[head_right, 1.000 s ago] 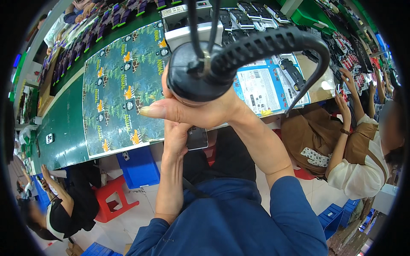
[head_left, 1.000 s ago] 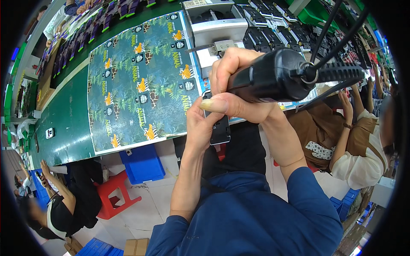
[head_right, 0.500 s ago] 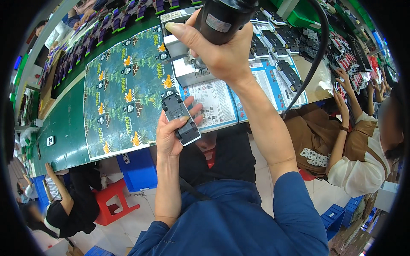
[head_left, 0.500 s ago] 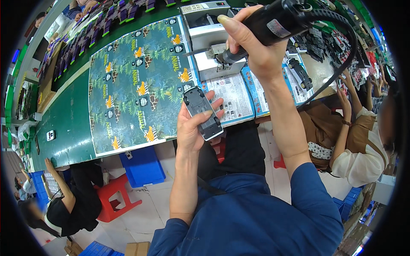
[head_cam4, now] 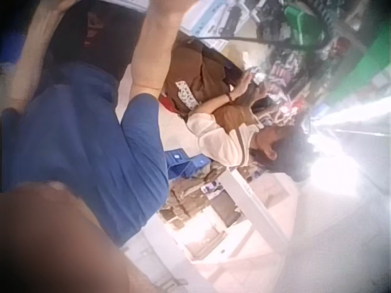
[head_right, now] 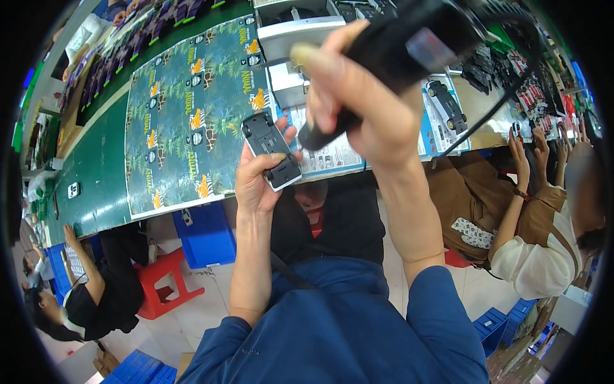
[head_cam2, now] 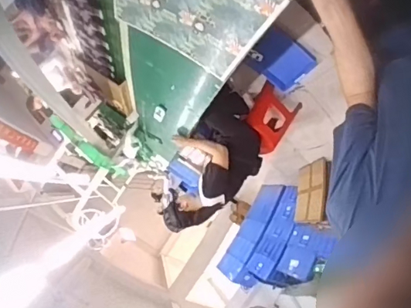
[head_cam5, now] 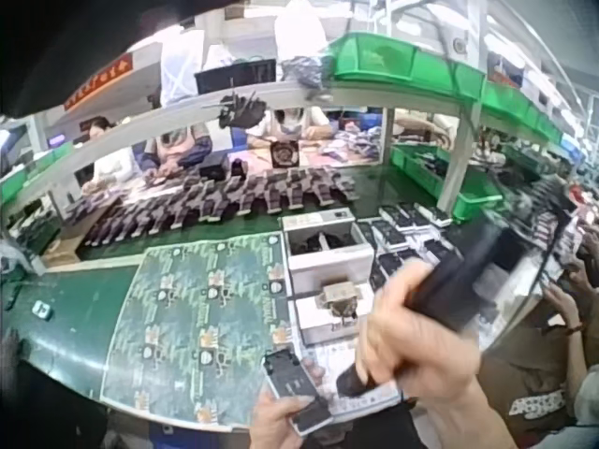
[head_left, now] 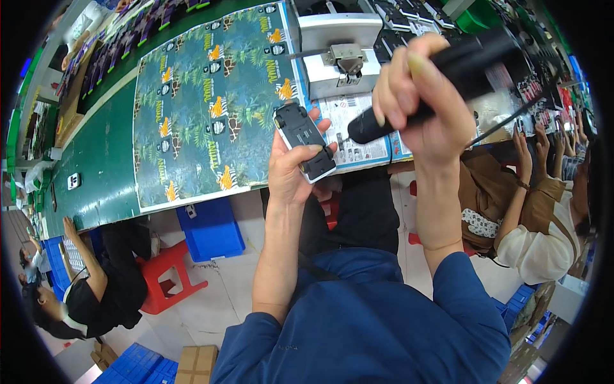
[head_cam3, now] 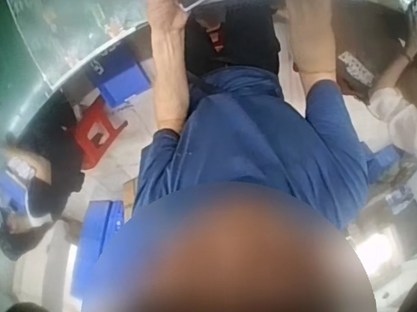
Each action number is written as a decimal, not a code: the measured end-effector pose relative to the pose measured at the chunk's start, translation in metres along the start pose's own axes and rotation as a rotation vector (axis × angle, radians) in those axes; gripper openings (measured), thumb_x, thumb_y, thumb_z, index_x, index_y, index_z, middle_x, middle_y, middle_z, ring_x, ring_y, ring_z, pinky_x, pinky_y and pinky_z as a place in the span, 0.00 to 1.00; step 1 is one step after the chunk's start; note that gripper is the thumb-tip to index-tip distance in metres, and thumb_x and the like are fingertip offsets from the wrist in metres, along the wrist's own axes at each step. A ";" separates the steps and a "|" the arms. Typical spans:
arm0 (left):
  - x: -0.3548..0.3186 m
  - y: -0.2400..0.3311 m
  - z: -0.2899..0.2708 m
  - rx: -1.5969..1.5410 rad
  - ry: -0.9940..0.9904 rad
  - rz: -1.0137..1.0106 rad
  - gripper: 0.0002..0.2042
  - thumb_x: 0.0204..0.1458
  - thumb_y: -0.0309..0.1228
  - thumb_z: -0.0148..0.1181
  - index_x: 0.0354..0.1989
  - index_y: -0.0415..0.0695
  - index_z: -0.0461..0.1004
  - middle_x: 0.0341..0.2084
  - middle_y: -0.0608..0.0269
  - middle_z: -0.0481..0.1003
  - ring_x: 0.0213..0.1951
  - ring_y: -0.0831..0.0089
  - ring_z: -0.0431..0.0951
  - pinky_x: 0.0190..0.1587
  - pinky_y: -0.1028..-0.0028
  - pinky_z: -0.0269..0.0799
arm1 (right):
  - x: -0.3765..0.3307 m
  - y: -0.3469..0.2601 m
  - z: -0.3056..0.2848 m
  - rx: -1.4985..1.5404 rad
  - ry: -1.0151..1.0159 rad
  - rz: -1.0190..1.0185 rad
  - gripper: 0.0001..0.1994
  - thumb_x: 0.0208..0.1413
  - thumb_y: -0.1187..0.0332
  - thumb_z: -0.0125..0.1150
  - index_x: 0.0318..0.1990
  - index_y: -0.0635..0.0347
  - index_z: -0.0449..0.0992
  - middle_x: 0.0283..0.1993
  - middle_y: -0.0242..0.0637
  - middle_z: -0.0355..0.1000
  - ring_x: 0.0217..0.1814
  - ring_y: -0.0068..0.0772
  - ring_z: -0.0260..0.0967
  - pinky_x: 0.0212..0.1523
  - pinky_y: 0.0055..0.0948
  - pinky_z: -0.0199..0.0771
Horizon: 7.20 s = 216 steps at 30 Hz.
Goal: Assembling small electronic devices using an electric screwdriver to fasten internal components and plastic housings.
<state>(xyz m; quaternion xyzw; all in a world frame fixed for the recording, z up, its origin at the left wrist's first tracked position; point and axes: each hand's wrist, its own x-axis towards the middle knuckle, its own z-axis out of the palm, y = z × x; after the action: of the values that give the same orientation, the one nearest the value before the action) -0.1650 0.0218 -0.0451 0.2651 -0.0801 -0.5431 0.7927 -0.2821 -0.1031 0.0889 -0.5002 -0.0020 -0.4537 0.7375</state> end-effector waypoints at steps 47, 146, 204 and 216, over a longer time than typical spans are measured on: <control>0.011 0.030 0.018 -0.038 0.068 -0.065 0.31 0.65 0.59 0.36 0.53 0.41 0.69 0.42 0.53 0.76 0.39 0.66 0.81 0.35 0.65 0.82 | -0.018 0.005 0.008 -0.074 -0.355 0.009 0.14 0.49 0.70 0.67 0.40 0.61 0.68 0.23 0.34 0.67 0.20 0.26 0.66 0.24 0.28 0.73; -0.001 -0.004 0.021 0.366 0.115 0.060 0.13 0.56 0.24 0.64 0.48 0.38 0.71 0.35 0.59 0.79 0.32 0.75 0.81 0.34 0.75 0.81 | 0.019 0.034 0.020 -0.188 0.016 -0.212 0.08 0.53 0.69 0.71 0.31 0.61 0.78 0.21 0.30 0.72 0.17 0.16 0.67 0.20 0.14 0.67; 0.005 0.005 -0.001 0.012 0.066 0.025 0.32 0.45 0.11 0.52 0.63 0.42 0.59 0.56 0.45 0.69 0.52 0.54 0.76 0.48 0.53 0.81 | 0.038 0.014 -0.020 -0.341 0.031 -0.033 0.08 0.54 0.68 0.68 0.31 0.61 0.76 0.17 0.29 0.69 0.15 0.19 0.65 0.20 0.20 0.66; 0.013 0.007 -0.015 -0.037 0.090 -0.010 0.32 0.44 0.10 0.53 0.61 0.43 0.62 0.53 0.51 0.71 0.51 0.62 0.77 0.47 0.58 0.81 | -0.017 0.025 0.015 -0.231 -0.141 0.057 0.08 0.56 0.74 0.62 0.38 0.62 0.67 0.21 0.35 0.63 0.17 0.24 0.62 0.22 0.27 0.69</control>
<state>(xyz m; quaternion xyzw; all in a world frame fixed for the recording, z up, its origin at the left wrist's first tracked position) -0.1476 0.0168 -0.0567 0.2752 -0.0331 -0.5359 0.7975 -0.2686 -0.0784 0.0697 -0.6121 0.0125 -0.3937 0.6857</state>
